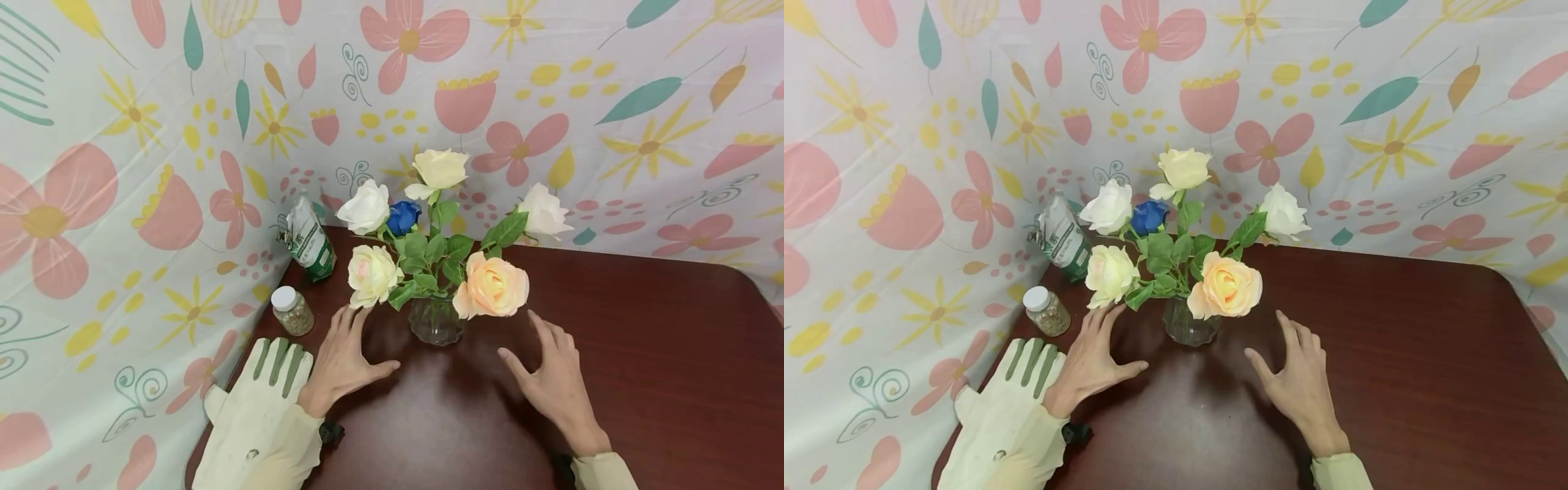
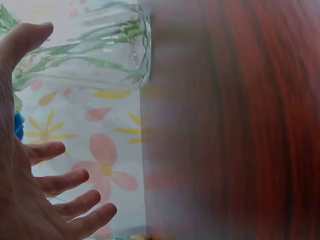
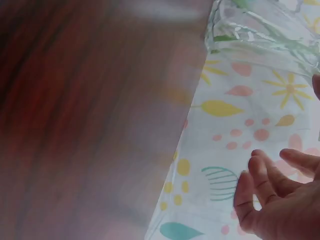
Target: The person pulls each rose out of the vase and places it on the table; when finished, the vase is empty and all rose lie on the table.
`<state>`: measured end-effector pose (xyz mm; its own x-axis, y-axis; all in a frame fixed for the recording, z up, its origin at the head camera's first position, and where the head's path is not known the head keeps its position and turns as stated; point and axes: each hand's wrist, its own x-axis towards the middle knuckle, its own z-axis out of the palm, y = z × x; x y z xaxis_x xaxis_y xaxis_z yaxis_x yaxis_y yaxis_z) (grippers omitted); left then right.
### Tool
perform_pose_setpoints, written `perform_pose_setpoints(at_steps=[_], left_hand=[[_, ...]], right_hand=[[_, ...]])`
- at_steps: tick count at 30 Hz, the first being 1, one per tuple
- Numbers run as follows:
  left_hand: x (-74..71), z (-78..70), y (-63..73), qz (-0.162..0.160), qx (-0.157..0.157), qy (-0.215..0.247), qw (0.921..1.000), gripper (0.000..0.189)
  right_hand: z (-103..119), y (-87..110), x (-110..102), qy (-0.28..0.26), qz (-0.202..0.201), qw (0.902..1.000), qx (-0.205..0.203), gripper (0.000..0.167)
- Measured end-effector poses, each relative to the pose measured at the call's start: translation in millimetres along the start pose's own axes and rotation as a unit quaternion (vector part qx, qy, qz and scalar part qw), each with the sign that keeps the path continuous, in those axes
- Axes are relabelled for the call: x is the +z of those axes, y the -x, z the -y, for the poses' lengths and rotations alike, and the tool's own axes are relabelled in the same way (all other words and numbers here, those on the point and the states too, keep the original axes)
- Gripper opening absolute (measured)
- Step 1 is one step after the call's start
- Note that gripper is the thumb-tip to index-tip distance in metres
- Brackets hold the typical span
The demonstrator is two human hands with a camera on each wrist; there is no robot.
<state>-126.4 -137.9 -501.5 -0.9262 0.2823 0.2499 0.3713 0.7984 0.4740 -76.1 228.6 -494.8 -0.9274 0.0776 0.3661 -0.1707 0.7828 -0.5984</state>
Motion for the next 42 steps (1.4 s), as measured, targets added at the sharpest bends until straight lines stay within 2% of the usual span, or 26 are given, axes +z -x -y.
perform_pose_setpoints(at_steps=[5, 10, 16, 17, 21, 23, 24, 25, 30, 32, 36, 38, 42], left_hand=[[4.7, -6.8, -1.9, -0.012, -0.023, 0.039, 0.9989, 0.11], [10.5, -11.8, -4.0, -0.037, -0.043, 0.076, 0.9955, 0.105], [19.9, -15.2, -12.0, -0.076, -0.025, 0.142, 0.9866, 0.097], [32.1, -6.2, -15.5, -0.085, -0.012, 0.15, 0.9849, 0.098], [40.8, -10.2, -20.4, -0.104, 0.005, 0.181, 0.978, 0.093], [44.5, -12.5, -23.1, -0.111, 0.01, 0.19, 0.9754, 0.09], [40.4, -19.4, -23.3, -0.116, 0.012, 0.193, 0.9742, 0.084], [42.0, -20.3, -24.5, -0.119, 0.013, 0.195, 0.9736, 0.081], [51.3, -26.4, -34.9, -0.108, 0.014, 0.227, 0.9677, 0.068], [48.7, -32.1, -37.7, -0.084, -0.007, 0.25, 0.9646, 0.073], [50.8, -39.2, -44.9, -0.049, -0.049, 0.278, 0.958, 0.081], [52.3, -41.9, -48.3, -0.043, -0.066, 0.284, 0.9556, 0.081], [55.1, -44.3, -55.5, -0.048, -0.065, 0.291, 0.9534, 0.078]], right_hand=[[11.5, -2.5, -0.7, -0.067, -0.048, 0.9966, 0.005, 0.068], [25.5, -8.8, -4.9, -0.159, -0.065, 0.9849, 0.021, 0.056], [41.1, -21.6, -7.2, -0.207, -0.084, 0.9745, 0.022, 0.042], [43.2, -23.8, -7.1, -0.213, -0.086, 0.9731, 0.022, 0.04], [50.0, -30.8, -6.3, -0.235, -0.08, 0.9684, 0.019, 0.03], [52.2, -34.1, -4.9, -0.242, -0.078, 0.967, 0.014, 0.03], [53.2, -35.8, -4.0, -0.248, -0.076, 0.9656, 0.01, 0.031], [54.3, -37.6, -2.9, -0.255, -0.076, 0.964, 0.005, 0.034], [57.8, -49.2, -0.2, -0.273, -0.071, 0.9587, -0.035, 0.056], [60.5, -53.5, 2.1, -0.267, -0.072, 0.9598, -0.051, 0.061], [64.0, -58.7, 5.1, -0.263, -0.079, 0.9597, -0.061, 0.061], [64.9, -60.2, 6.2, -0.265, -0.081, 0.9591, -0.06, 0.059], [65.9, -62.4, 8.4, -0.268, -0.079, 0.9588, -0.053, 0.058]])
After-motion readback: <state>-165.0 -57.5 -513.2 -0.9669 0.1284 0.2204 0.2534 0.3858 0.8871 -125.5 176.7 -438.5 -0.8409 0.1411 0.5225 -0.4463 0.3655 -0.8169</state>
